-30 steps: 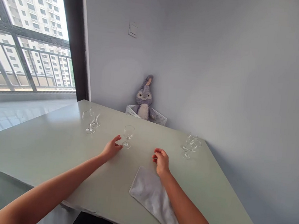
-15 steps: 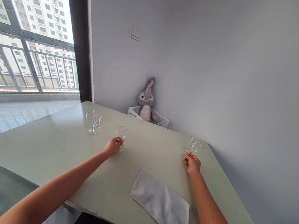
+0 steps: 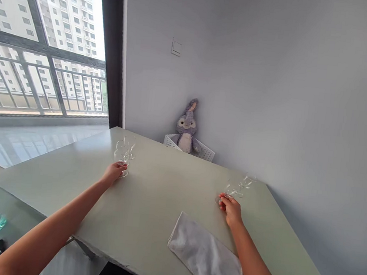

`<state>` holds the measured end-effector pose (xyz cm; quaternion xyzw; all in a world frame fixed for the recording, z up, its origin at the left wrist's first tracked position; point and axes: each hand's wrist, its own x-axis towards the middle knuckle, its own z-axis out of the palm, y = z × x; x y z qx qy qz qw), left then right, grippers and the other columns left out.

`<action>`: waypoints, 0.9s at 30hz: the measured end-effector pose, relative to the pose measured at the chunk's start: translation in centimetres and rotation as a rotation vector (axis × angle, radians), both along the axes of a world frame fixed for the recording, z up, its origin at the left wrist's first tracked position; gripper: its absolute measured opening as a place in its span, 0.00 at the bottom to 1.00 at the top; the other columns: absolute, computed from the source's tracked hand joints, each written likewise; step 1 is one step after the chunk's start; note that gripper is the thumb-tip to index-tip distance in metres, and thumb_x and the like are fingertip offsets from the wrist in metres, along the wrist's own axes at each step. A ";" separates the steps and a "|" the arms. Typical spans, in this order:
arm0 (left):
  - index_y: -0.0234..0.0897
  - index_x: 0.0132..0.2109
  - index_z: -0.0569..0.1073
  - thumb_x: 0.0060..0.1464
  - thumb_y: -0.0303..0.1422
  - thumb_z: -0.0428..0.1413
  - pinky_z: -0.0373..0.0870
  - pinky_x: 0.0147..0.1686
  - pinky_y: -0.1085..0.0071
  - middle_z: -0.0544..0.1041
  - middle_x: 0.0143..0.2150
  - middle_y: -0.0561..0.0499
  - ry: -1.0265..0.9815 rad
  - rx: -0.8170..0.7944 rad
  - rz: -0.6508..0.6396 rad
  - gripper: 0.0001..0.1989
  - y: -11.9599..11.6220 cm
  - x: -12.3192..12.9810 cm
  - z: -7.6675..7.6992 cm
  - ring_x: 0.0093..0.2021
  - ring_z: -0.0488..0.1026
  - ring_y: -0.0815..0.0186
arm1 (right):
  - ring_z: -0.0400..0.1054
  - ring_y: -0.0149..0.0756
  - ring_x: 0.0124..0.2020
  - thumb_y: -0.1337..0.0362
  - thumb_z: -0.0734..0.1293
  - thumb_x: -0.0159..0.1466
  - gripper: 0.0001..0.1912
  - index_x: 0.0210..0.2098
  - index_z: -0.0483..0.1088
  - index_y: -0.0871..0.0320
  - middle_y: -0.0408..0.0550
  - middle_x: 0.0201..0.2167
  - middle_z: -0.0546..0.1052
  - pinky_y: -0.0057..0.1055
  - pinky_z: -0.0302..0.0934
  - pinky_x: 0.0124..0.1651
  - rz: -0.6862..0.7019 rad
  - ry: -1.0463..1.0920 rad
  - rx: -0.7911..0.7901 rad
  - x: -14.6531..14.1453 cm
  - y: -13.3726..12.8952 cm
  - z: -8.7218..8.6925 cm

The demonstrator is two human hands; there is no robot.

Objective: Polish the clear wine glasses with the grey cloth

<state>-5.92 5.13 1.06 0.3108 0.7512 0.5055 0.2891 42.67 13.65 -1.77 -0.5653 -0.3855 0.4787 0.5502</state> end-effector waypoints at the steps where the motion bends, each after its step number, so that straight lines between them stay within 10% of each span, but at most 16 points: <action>1: 0.37 0.35 0.74 0.32 0.37 0.61 0.58 0.19 0.76 0.73 0.29 0.50 -0.003 0.003 0.012 0.18 -0.1 -0.2 0.0 0.24 0.66 0.69 | 0.63 0.25 0.19 0.66 0.69 0.39 0.14 0.28 0.71 0.60 0.44 0.28 0.75 0.21 0.56 0.18 0.014 0.005 -0.006 -0.2 -0.3 0.1; 11: 0.36 0.35 0.71 0.35 0.30 0.56 0.58 0.21 0.74 0.69 0.27 0.52 0.004 0.081 0.218 0.14 -1.2 -0.9 1.5 0.24 0.64 0.69 | 0.63 0.25 0.19 0.67 0.70 0.40 0.14 0.29 0.71 0.61 0.45 0.28 0.75 0.21 0.56 0.18 0.183 0.051 -0.056 -2.2 -2.3 0.5; 16: 0.39 0.43 0.63 0.40 0.29 0.51 0.59 0.28 0.75 0.63 0.37 0.52 0.099 0.234 0.426 0.18 -2.4 3.0 1.2 0.29 0.61 0.71 | 0.66 0.27 0.22 0.66 0.70 0.43 0.16 0.33 0.71 0.60 0.47 0.33 0.75 0.24 0.61 0.22 0.373 0.158 -0.057 -4.7 -4.2 1.0; 22: 0.40 0.41 0.62 0.40 0.30 0.50 0.60 0.24 0.77 0.63 0.32 0.55 0.019 0.293 0.197 0.16 -2.6 10.5 -0.2 0.25 0.60 0.74 | 0.70 0.32 0.30 0.66 0.68 0.46 0.21 0.41 0.69 0.56 0.49 0.52 0.66 0.29 0.65 0.28 0.561 0.163 0.015 -7.6 -6.4 1.6; 27: 0.40 0.45 0.66 0.38 0.30 0.53 0.59 0.24 0.76 0.69 0.47 0.48 -0.188 0.155 -0.302 0.21 -3.2 14.6 0.2 0.28 0.64 0.73 | 0.67 0.28 0.22 0.66 0.66 0.43 0.17 0.34 0.68 0.59 0.48 0.36 0.73 0.25 0.63 0.22 0.002 0.132 0.036 -4.3 -3.4 0.1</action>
